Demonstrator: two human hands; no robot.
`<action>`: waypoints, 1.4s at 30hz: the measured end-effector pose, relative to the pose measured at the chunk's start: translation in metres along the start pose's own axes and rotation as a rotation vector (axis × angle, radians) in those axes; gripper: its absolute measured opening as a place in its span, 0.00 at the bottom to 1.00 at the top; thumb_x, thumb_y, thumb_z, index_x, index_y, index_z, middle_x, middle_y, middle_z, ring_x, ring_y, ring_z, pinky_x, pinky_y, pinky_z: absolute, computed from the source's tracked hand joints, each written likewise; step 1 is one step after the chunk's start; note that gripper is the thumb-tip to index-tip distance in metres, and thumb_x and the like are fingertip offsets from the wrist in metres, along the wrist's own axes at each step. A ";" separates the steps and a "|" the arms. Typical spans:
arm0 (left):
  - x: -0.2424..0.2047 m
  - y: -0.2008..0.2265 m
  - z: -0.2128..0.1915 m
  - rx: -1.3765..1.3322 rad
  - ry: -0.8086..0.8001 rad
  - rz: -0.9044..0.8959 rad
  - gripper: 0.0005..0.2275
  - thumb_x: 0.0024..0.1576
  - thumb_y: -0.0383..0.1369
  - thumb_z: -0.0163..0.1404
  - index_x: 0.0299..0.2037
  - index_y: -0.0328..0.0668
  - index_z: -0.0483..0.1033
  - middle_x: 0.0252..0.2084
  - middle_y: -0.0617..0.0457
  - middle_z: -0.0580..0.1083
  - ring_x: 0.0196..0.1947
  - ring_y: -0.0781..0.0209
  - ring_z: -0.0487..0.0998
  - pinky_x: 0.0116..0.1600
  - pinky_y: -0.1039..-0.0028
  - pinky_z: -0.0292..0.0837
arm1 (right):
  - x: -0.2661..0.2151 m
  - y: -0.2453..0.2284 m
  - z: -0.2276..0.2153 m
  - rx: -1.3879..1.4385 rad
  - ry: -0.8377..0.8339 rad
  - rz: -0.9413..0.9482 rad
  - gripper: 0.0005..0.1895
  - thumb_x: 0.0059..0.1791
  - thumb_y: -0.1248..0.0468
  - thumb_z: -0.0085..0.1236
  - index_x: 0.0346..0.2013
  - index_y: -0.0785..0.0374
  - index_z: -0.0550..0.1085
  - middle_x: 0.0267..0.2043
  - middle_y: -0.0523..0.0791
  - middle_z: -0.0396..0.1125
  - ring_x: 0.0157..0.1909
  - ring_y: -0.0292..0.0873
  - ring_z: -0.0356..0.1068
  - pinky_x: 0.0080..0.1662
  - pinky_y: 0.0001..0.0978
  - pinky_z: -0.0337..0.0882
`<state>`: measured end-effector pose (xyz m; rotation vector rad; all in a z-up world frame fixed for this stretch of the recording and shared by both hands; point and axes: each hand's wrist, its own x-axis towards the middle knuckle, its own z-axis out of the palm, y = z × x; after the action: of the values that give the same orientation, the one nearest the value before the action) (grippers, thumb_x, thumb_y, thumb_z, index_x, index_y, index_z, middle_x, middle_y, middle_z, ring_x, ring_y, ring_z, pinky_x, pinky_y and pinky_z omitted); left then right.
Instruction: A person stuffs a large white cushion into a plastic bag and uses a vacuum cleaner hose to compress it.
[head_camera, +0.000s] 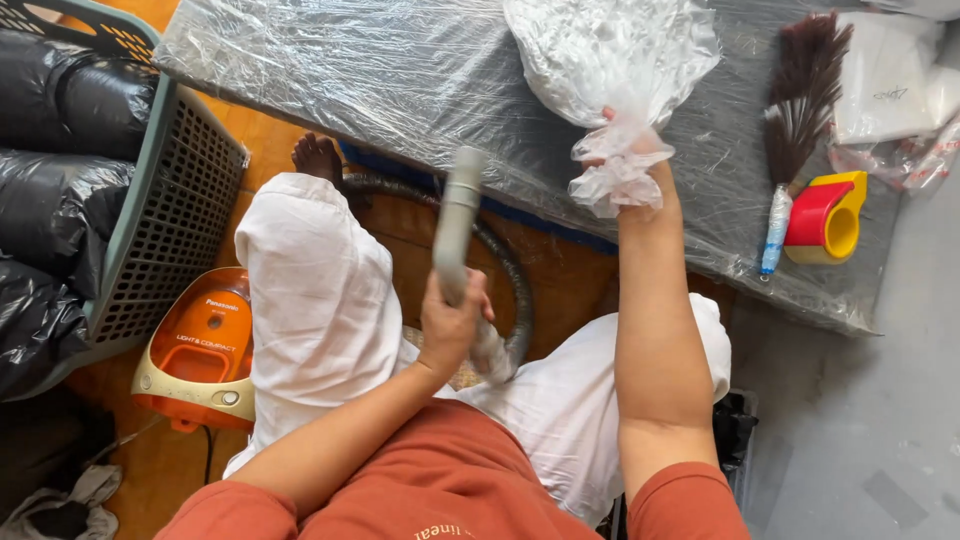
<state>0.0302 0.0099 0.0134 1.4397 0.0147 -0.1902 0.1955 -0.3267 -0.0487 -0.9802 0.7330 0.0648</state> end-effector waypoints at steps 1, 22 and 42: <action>0.010 -0.002 -0.005 -0.089 0.143 -0.119 0.09 0.62 0.39 0.53 0.40 0.44 0.70 0.17 0.55 0.74 0.18 0.65 0.77 0.30 0.77 0.75 | -0.003 0.003 0.003 -0.011 0.015 -0.050 0.18 0.40 0.60 0.74 0.39 0.65 0.80 0.35 0.53 0.76 0.29 0.51 0.76 0.32 0.54 0.72; 0.108 -0.199 0.129 -0.140 -0.023 -0.700 0.37 0.61 0.55 0.45 0.73 0.45 0.43 0.64 0.43 0.64 0.61 0.52 0.68 0.67 0.59 0.62 | -0.048 0.035 0.034 -1.502 0.283 -0.237 0.21 0.47 0.60 0.47 0.40 0.77 0.79 0.41 0.61 0.74 0.52 0.63 0.73 0.50 0.57 0.74; 0.170 -0.160 0.099 -0.030 -0.741 -0.787 0.18 0.60 0.41 0.56 0.54 0.36 0.75 0.42 0.38 0.80 0.42 0.41 0.84 0.46 0.50 0.83 | -0.092 0.018 0.058 -1.497 0.299 -0.187 0.22 0.48 0.62 0.43 0.37 0.78 0.80 0.41 0.64 0.74 0.51 0.66 0.73 0.49 0.61 0.74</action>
<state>0.1654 -0.1270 -0.1519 1.1965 -0.0232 -1.3484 0.1505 -0.2470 0.0123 -2.5209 0.8195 0.3384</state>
